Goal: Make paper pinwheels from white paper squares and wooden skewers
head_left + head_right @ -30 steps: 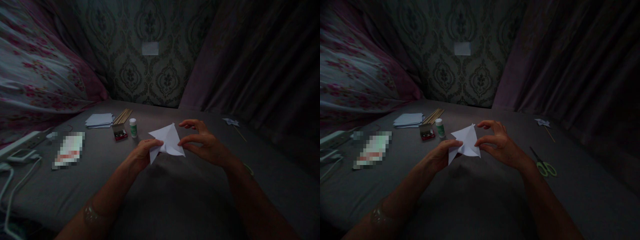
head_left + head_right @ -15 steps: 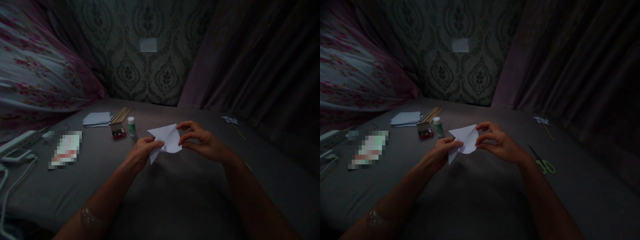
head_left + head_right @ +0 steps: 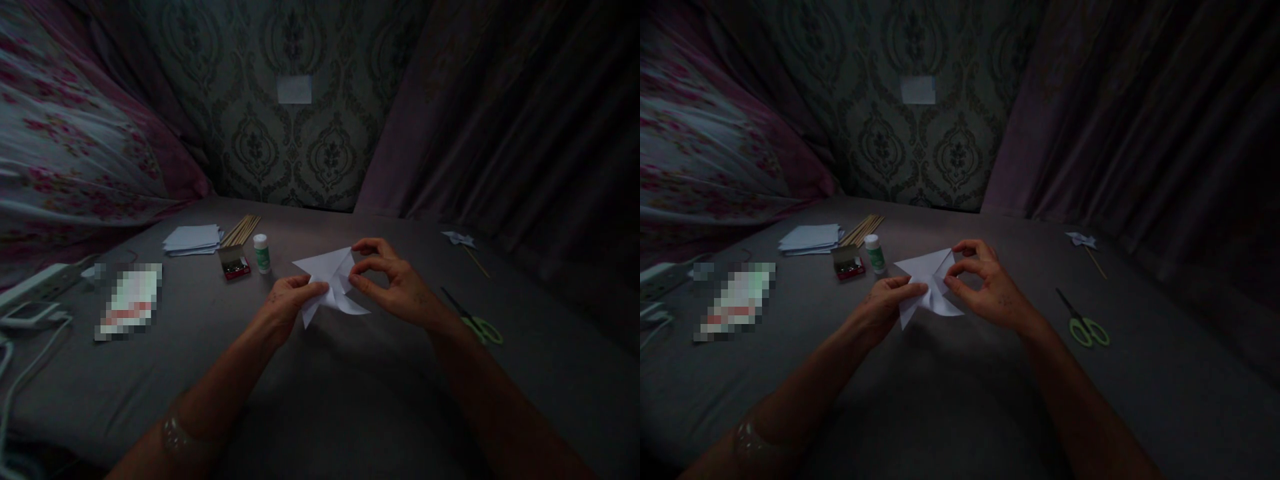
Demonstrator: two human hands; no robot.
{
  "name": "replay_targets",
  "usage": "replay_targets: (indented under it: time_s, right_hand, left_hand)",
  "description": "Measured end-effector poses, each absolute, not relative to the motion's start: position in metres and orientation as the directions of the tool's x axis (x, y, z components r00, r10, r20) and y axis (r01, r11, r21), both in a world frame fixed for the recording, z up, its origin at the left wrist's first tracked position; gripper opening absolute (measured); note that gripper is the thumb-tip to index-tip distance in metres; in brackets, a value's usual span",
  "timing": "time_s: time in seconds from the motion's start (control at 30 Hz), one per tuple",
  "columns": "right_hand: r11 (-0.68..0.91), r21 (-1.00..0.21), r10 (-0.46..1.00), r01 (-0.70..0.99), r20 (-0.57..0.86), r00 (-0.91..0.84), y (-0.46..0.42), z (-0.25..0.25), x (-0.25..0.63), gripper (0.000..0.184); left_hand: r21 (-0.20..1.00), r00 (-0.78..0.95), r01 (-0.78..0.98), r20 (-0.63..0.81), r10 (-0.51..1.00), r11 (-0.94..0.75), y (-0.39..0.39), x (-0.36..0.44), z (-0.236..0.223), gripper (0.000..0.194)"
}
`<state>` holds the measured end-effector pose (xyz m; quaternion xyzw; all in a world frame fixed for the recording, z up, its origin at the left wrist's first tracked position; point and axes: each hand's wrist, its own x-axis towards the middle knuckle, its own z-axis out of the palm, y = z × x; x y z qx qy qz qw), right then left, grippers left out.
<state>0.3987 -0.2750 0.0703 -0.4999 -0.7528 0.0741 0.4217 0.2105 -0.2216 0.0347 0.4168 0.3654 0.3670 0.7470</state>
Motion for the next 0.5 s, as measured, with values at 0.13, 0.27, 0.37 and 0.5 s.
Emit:
replay_targets:
  time_s: [0.13, 0.27, 0.37, 0.5]
  right_hand:
    - [0.448, -0.528, 0.818, 0.722, 0.568, -0.092, -0.277, 0.069, 0.39, 0.009]
    - [0.407, -0.523, 0.837, 0.749, 0.543, -0.075, -0.28, 0.069, 0.385, 0.008]
    - [0.388, -0.511, 0.84, 0.767, 0.539, -0.066, -0.281, 0.069, 0.383, 0.006]
    - [0.374, -0.49, 0.827, 0.787, 0.561, -0.043, -0.281, 0.068, 0.38, 0.005]
  left_hand:
    - [0.89, 0.448, -0.24, -0.252, 0.858, 0.387, -0.223, 0.212, 0.036, 0.024]
    - [0.891, 0.438, -0.24, -0.256, 0.862, 0.386, -0.225, 0.212, 0.037, 0.02]
    - [0.896, 0.454, -0.241, -0.237, 0.859, 0.374, -0.227, 0.212, 0.036, 0.02]
    - [0.9, 0.47, -0.243, -0.217, 0.856, 0.361, -0.229, 0.212, 0.038, 0.018]
